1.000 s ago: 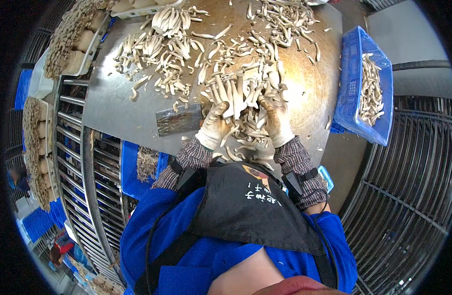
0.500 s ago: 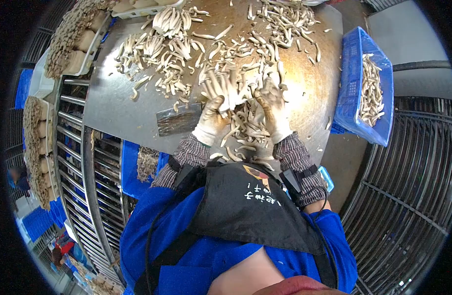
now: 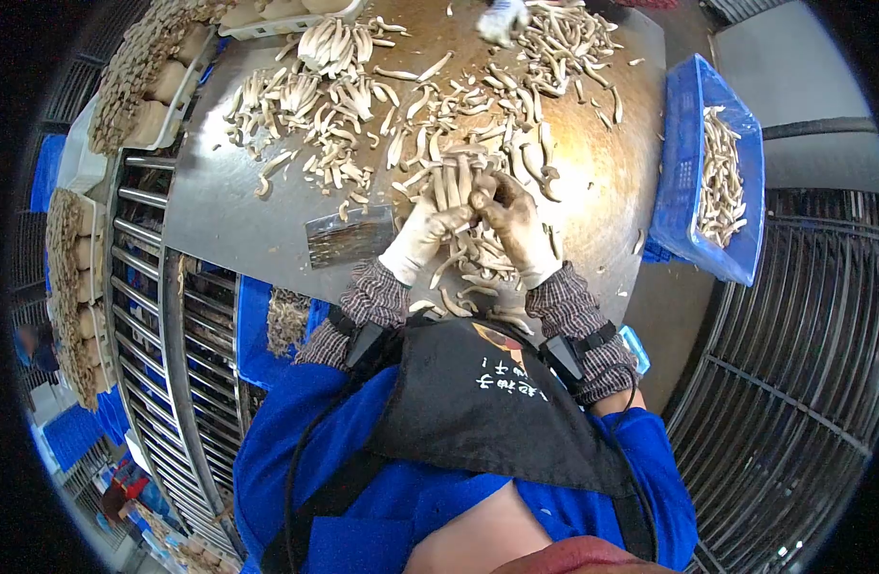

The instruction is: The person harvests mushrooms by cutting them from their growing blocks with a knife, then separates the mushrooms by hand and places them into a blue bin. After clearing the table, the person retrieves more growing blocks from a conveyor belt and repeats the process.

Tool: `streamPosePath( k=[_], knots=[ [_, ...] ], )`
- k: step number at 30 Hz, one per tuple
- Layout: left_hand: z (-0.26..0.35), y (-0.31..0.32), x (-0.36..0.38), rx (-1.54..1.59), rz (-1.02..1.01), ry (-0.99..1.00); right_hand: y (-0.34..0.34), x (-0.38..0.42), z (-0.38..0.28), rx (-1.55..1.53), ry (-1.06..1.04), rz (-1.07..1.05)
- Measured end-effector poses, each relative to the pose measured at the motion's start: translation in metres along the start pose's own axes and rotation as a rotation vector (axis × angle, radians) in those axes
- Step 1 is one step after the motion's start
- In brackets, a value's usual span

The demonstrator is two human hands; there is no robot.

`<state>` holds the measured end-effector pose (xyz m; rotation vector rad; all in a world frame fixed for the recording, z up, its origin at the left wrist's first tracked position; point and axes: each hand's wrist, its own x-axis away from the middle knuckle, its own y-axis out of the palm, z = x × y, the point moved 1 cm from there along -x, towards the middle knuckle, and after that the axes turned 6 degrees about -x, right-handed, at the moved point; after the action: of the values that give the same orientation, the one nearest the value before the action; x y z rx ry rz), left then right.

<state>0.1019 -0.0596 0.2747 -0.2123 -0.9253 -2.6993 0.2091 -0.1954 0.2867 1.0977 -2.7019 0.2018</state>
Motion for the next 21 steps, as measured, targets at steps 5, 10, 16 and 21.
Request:
streamPosePath(
  k=[5,10,16,21],
  knots=[
    [-0.031,-0.043,-0.017,-0.267,0.230,0.073,-0.003,0.007,0.022,-0.353,0.018,0.124],
    [-0.035,-0.012,-0.011,-0.668,0.118,0.154,0.010,0.010,0.001,-0.317,0.016,0.011],
    [-0.027,-0.041,-0.026,-0.368,0.154,-0.027,-0.013,0.007,0.012,-0.102,-0.039,0.107],
    [-0.031,-0.009,-0.032,-0.443,0.156,0.173,0.001,-0.006,0.017,-0.328,0.014,0.202]
  ],
)
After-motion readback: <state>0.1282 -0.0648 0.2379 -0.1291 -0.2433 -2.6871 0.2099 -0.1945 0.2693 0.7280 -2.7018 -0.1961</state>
